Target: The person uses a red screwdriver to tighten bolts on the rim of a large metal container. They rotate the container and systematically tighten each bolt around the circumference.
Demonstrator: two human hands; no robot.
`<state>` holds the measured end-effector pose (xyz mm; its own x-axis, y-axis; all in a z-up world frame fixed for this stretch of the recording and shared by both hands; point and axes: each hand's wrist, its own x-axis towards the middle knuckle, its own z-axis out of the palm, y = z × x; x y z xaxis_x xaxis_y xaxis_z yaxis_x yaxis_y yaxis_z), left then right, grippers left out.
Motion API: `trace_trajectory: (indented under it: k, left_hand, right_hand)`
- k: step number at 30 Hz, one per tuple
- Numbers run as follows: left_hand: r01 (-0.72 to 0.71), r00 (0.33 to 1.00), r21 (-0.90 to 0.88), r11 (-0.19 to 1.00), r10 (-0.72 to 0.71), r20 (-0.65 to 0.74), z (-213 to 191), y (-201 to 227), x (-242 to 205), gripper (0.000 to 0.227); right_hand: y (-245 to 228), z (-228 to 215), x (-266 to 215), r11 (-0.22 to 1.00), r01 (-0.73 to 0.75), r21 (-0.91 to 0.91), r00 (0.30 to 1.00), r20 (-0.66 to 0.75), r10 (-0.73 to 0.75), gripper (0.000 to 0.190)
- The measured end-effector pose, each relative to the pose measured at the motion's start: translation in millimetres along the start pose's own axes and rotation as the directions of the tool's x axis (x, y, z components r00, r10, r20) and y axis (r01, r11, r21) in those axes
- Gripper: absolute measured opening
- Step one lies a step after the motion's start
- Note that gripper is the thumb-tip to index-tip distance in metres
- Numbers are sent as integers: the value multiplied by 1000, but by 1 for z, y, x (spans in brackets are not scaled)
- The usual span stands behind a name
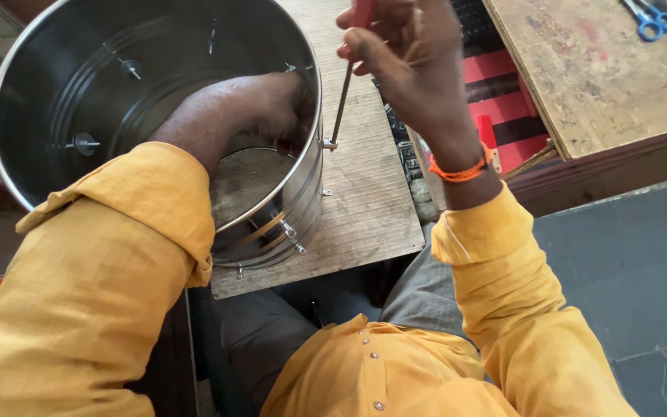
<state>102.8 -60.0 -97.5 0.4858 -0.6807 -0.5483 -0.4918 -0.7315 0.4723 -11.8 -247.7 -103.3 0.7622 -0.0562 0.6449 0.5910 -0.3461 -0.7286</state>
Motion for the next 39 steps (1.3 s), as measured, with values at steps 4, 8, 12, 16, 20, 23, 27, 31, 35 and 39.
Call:
trace_trajectory:
  k: [4, 8, 12, 16, 20, 23, 27, 31, 35, 39]
  left_hand:
    - [-4, 1000, 59, 998, 5, -22, -1, -6, 1, 12]
    - [-43, 999, 51, 998, 43, 2, 3, -14, 14, 14]
    - [-77, 997, 16, 997, 77, 3, 4, -21, 20, 14]
    - [-7, 1000, -19, 1000, 7, 18, 6, -26, 22, 17]
    - [-83, 995, -40, 996, 85, 52, 7, -28, 32, 18]
    - [-51, 998, -34, 998, 52, 27, 8, -32, 29, 20]
    - [-5, 1000, 47, 999, 5, -5, 5, -41, 34, 21]
    - [12, 1000, -16, 1000, -12, 4, 9, -65, 55, 25]
    - [-5, 1000, -87, 996, 3, -23, 10, -81, 57, 27]
    - [21, 998, -370, 929, -1, 55, 15, -85, 58, 28]
  right_hand:
    - [65, 14, 12, 985, -76, -152, 997, 6, 78, 36]
    - [147, 47, -11, 921, -367, 128, 930, 50, 364, 33]
    - [164, 65, -94, 909, -416, 3, 909, -33, 416, 54]
    - [146, 87, -164, 889, -458, 1, 889, 29, 457, 64]
    - [51, 103, -218, 874, -477, 90, 879, 65, 473, 38]
    - [-17, 101, -222, 630, -667, 397, 719, 124, 684, 63]
    - [-55, 91, -216, 621, -484, 616, 849, 160, 504, 66]
    - [-53, 90, -196, 823, -298, 483, 943, 13, 334, 41]
    - [-52, 59, -136, 994, 42, -101, 991, -122, -54, 36]
    - [-49, 42, -54, 942, 19, -334, 964, -243, -105, 55]
